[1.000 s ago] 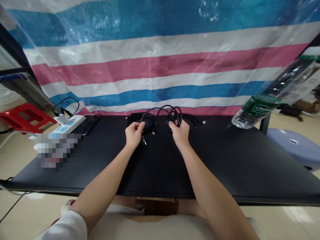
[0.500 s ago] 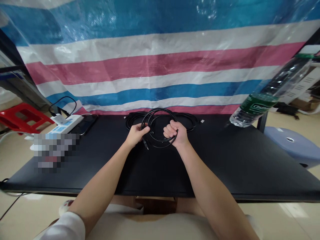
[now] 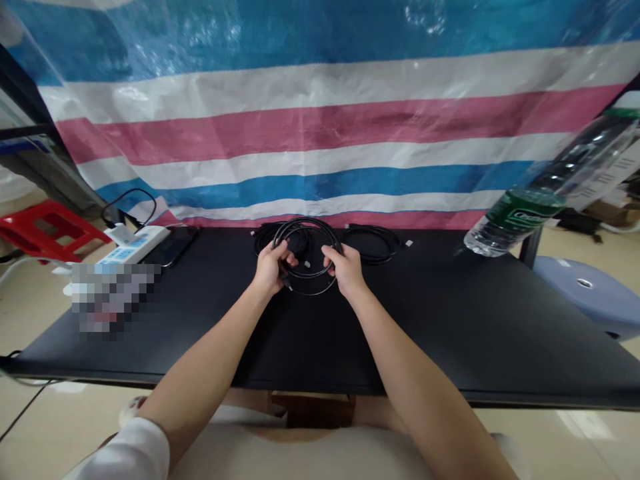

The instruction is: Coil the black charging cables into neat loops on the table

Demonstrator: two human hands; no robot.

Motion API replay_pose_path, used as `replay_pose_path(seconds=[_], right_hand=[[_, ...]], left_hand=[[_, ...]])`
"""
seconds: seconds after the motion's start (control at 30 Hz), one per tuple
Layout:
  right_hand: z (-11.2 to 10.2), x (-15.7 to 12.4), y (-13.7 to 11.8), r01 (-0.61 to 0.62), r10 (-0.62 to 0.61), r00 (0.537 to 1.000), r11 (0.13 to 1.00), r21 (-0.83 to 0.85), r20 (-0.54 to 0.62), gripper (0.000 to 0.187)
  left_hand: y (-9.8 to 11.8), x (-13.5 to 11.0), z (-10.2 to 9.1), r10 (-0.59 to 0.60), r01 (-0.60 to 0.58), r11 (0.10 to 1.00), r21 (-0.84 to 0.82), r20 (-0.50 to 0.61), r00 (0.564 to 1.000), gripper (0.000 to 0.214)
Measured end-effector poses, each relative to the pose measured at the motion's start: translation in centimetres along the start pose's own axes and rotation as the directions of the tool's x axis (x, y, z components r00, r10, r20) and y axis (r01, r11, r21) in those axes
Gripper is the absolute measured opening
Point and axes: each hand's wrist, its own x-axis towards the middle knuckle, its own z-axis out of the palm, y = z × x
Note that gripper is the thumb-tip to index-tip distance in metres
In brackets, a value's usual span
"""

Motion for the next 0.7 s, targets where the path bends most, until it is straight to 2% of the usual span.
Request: replay_pose_path(seconds=[0.1, 0.2, 0.27, 0.33, 0.43, 0.5, 0.6, 0.7], right_hand=[[0.3, -0.1, 0.5, 0.041, -0.041, 0.999, 0.99, -0.133, 0.002, 0.034], [0.7, -0.3, 1.0, 0.155, -0.176, 0.984, 0.934, -0.322, -0.037, 0.035], [1.0, -0.1, 1.2, 0.21, -0.274, 0.96, 0.845, -0.491, -0.061, 0.037], [1.4, 0.3, 1.0, 0.171, -0.294, 0.953, 0.71, -0.683, -0.067, 0.037], [2.5, 1.6, 0.0, 0.02, -0.17, 0.983, 0.454, -0.891, -0.064, 0.033], [3.6, 2.6, -0.9, -0.021, -0.065, 0.997, 0.332, -0.943, -0.045, 0.036], [5.5, 4.1, -1.9, -0.023, 0.02, 1.0, 0.265, -0.964, -0.018, 0.043], [7.0, 5.4, -1.9, -0.045, 0.036, 0.999, 0.251, -0.967, -0.038, 0.044]], left_hand=[[0.5, 0.1, -0.2, -0.008, -0.001, 0.993, -0.114, -0.081, 0.997, 0.031], [0.7, 0.2, -0.6, -0.055, 0.031, 0.984, -0.177, -0.133, 0.99, 0.027], [0.8, 0.4, -0.9, -0.08, 0.045, 0.979, -0.2, -0.168, 0.982, 0.024], [0.9, 0.7, -1.2, -0.073, 0.033, 0.98, -0.197, -0.199, 0.977, 0.025], [1.1, 1.4, -1.8, 0.004, -0.035, 0.991, -0.131, -0.234, 0.972, 0.033], [1.2, 1.9, -2.3, 0.086, -0.098, 0.995, -0.032, -0.258, 0.962, 0.039], [1.0, 2.8, -3.3, 0.245, -0.201, 0.964, 0.174, -0.284, 0.927, 0.053], [0.5, 3.3, -4.6, 0.392, -0.25, 0.857, 0.451, -0.255, 0.884, 0.07]])
